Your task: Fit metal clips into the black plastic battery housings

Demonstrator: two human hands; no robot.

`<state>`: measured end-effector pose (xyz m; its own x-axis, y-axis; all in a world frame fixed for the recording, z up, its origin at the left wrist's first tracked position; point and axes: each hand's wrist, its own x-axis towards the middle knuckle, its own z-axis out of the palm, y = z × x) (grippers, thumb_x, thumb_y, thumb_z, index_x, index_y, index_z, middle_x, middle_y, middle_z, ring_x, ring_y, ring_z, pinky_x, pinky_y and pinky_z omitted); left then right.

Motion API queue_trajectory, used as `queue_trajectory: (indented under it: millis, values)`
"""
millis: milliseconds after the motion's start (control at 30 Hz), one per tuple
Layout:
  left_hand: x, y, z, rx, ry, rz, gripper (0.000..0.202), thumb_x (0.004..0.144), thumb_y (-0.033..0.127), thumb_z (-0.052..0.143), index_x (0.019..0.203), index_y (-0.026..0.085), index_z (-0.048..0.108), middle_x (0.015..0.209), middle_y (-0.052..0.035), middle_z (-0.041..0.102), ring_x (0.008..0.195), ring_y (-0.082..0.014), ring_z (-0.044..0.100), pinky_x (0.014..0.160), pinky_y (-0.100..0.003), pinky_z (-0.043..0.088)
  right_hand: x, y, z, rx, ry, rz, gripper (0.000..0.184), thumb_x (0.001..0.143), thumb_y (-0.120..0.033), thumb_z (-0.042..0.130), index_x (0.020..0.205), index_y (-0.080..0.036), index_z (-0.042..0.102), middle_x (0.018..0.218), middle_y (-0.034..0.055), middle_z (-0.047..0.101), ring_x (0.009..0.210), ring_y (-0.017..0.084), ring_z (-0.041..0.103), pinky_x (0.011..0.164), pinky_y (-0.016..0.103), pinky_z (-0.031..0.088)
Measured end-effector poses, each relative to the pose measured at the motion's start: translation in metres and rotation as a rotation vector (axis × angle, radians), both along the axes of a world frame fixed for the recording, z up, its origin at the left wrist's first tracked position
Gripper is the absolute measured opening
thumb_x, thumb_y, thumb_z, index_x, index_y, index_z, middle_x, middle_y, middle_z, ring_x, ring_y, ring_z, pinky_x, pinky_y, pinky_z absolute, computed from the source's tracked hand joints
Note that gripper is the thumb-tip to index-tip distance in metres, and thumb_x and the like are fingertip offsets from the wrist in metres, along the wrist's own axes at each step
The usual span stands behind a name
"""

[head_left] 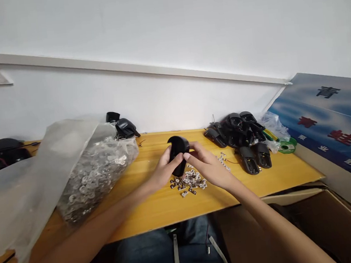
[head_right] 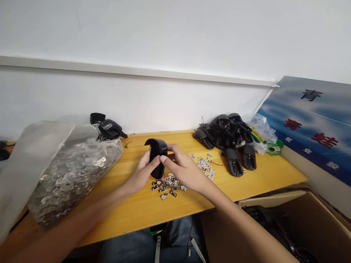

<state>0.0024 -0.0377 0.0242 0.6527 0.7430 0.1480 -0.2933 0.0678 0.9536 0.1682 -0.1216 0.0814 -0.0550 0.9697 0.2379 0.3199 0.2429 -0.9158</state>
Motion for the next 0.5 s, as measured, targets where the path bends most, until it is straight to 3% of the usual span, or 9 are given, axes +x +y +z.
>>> queue_trajectory:
  millis: [100, 167, 233, 267, 333, 433, 500]
  values:
    - [0.002, -0.002, 0.002, -0.075, 0.057, 0.054, 0.066, 0.088, 0.062, 0.079, 0.135, 0.02, 0.057, 0.092, -0.004, 0.065, 0.056, -0.0131, 0.06, 0.045, -0.027, 0.053, 0.006, -0.04, 0.001, 0.133, -0.335, -0.264, 0.049, 0.104, -0.047, 0.062, 0.146, -0.024, 0.052, 0.137, 0.015, 0.064, 0.121, 0.032, 0.066, 0.103, 0.055, 0.057]
    - [0.001, 0.002, 0.001, -0.091, 0.053, 0.092, 0.062, 0.088, 0.059, 0.08, 0.13, 0.019, 0.058, 0.097, -0.006, 0.065, 0.061, -0.0133, 0.061, 0.046, -0.026, 0.055, 0.014, -0.076, -0.008, 0.26, -0.55, -0.312, 0.035, 0.105, -0.037, 0.061, 0.136, -0.022, 0.056, 0.126, 0.0145, 0.067, 0.117, 0.031, 0.067, 0.101, 0.051, 0.057]
    - [0.0, 0.008, -0.001, -0.082, 0.009, 0.116, 0.056, 0.088, 0.057, 0.08, 0.122, 0.018, 0.06, 0.093, -0.0046, 0.062, 0.064, -0.0139, 0.061, 0.047, -0.026, 0.055, 0.022, -0.109, -0.029, 0.2, -0.735, -0.079, 0.017, 0.107, -0.02, 0.049, 0.118, -0.023, 0.062, 0.11, 0.0097, 0.071, 0.1, 0.024, 0.07, 0.086, 0.038, 0.06]
    - [0.0, 0.011, -0.002, -0.075, -0.014, 0.12, 0.053, 0.087, 0.055, 0.081, 0.119, 0.018, 0.061, 0.09, -0.0032, 0.06, 0.065, -0.0141, 0.061, 0.048, -0.026, 0.056, 0.025, -0.124, -0.043, 0.126, -0.831, 0.086, 0.023, 0.105, -0.013, 0.046, 0.114, -0.024, 0.063, 0.104, 0.0072, 0.072, 0.091, 0.021, 0.07, 0.078, 0.032, 0.06]
    - [0.001, 0.014, -0.005, -0.07, -0.029, 0.128, 0.054, 0.084, 0.049, 0.084, 0.121, 0.02, 0.058, 0.088, -0.0009, 0.057, 0.065, -0.0139, 0.06, 0.049, -0.027, 0.056, 0.03, -0.145, -0.079, 0.103, -1.019, 0.314, 0.028, 0.099, -0.009, 0.054, 0.121, -0.023, 0.065, 0.11, 0.0076, 0.075, 0.094, 0.022, 0.072, 0.082, 0.033, 0.06]
    - [0.007, 0.016, -0.011, -0.077, 0.001, 0.162, 0.07, 0.077, 0.038, 0.092, 0.131, 0.024, 0.048, 0.092, 0.0004, 0.059, 0.062, -0.0129, 0.059, 0.051, -0.029, 0.056, 0.035, -0.16, -0.139, 0.147, -1.245, 0.399, 0.038, 0.089, -0.013, 0.072, 0.126, -0.021, 0.066, 0.118, 0.0092, 0.077, 0.101, 0.027, 0.073, 0.085, 0.036, 0.062]
    - [0.01, 0.015, -0.014, -0.083, 0.007, 0.201, 0.076, 0.075, 0.034, 0.094, 0.133, 0.026, 0.046, 0.095, 0.0001, 0.06, 0.063, -0.0136, 0.06, 0.052, -0.03, 0.056, 0.037, -0.162, -0.17, 0.137, -1.315, 0.424, 0.029, 0.089, -0.01, 0.073, 0.116, -0.02, 0.069, 0.117, 0.0094, 0.077, 0.1, 0.026, 0.074, 0.076, 0.032, 0.061]
